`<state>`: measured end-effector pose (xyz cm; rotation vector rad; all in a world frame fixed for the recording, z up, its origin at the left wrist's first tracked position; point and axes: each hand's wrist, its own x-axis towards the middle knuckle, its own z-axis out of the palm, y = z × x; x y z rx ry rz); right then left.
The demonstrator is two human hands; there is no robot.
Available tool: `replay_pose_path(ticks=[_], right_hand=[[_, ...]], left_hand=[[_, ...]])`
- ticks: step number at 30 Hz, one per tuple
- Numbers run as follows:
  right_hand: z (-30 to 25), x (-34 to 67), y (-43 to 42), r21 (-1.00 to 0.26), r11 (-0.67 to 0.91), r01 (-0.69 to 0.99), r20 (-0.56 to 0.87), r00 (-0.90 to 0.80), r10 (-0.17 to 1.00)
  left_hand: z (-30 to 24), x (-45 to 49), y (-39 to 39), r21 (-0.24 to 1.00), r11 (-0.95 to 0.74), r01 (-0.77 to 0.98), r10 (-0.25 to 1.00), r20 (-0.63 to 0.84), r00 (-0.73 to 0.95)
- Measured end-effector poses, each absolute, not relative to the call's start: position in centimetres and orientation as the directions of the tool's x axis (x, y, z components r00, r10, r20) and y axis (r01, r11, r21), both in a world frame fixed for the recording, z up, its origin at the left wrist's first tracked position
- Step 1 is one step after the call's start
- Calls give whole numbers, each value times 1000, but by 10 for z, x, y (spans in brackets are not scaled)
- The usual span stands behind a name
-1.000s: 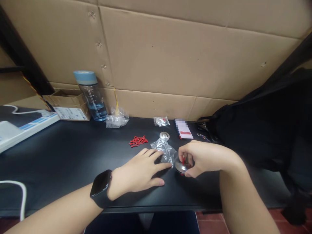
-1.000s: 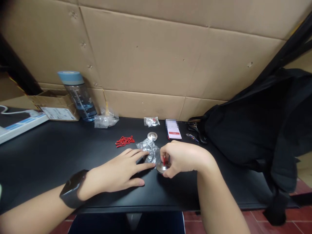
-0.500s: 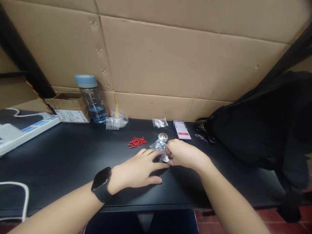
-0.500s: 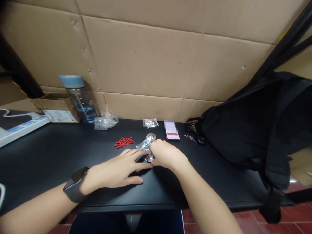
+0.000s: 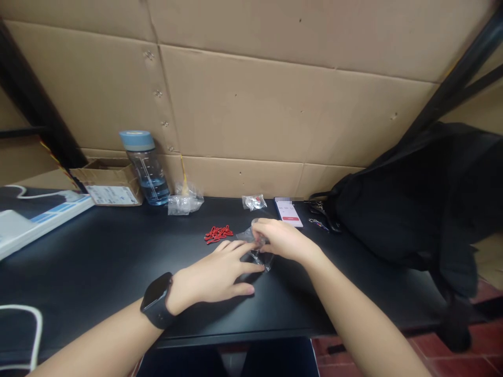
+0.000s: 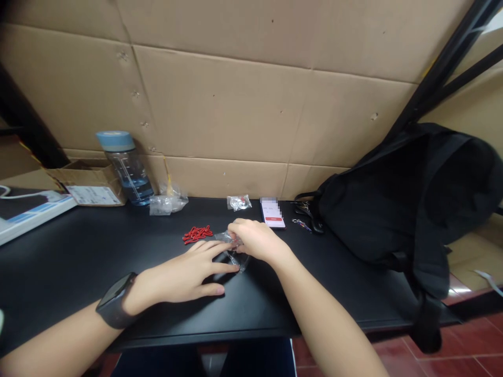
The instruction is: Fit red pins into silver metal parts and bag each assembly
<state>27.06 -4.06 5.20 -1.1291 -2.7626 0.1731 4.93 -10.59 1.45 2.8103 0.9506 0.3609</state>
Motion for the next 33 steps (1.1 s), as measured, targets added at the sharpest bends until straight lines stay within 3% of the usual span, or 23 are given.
replay_pose_path(ticks=[7, 10, 13, 17, 24, 33], right_hand=[[41, 260, -45, -88, 697, 712, 201, -673, 712], [46, 263, -45, -208, 774, 598, 170, -757, 630], [55, 274, -39, -383, 798, 465, 135, -826, 547], [57, 289, -28, -359, 775, 520, 166, -781, 602], [42, 285, -20, -399, 758, 517, 103, -796, 597], [48, 293, -19, -425, 693, 583, 40, -752, 658]], left_hand=[[31, 43, -103, 284, -805, 520, 575, 162, 802], [42, 36, -97, 332, -821, 463, 538, 181, 824], [44, 32, -91, 293, -786, 545, 612, 234, 756], [32, 36, -84, 190, -728, 659, 684, 267, 678], [17, 43, -74, 179, -692, 699, 711, 330, 621], [21, 37, -65, 469, -554, 687, 832, 286, 476]])
